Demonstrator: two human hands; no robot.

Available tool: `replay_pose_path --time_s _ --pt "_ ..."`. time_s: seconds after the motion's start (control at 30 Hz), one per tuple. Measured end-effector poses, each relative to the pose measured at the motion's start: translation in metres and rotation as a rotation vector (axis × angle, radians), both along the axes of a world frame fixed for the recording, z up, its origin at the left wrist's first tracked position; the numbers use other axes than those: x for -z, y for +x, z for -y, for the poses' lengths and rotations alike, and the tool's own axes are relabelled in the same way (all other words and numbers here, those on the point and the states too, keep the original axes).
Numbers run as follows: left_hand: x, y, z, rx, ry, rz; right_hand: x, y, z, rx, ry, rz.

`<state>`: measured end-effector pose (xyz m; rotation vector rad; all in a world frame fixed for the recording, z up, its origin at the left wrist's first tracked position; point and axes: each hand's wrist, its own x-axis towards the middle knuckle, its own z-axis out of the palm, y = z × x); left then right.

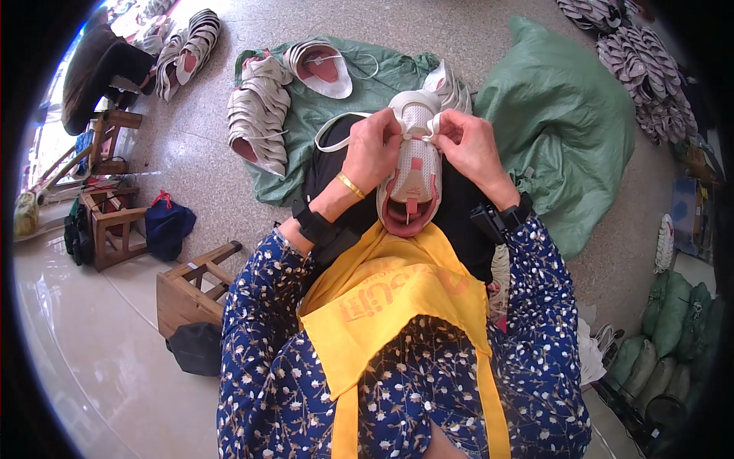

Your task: The person sits on the floor and threads white shoelaces through the eyelets of a white sneaker. They pull the laces tight and tie a knot to secure them. The person then picks up a second shoe and begins the same lacing process.

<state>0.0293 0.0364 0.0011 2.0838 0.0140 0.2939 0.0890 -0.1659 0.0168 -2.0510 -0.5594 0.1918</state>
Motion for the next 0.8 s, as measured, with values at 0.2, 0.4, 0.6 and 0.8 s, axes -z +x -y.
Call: replay_pose_path --time_s 0.2,0.4,0.6,0.8 --pt "-0.006 -0.006 0.004 -0.035 -0.025 0.010 0.004 -0.005 0.003 0.121 0.087 -0.070" --pt "-0.013 -0.008 0.009 -0.063 0.036 0.068 -0.006 -0.020 0.004 0.134 -0.047 0.234" --pt "-0.003 -0.008 0.008 -0.037 -0.014 0.081 -0.016 -0.036 0.003 0.044 0.003 0.251" --pt "-0.010 -0.012 0.016 -0.022 0.038 0.065 -0.027 -0.040 0.000 -0.012 -0.241 0.216"
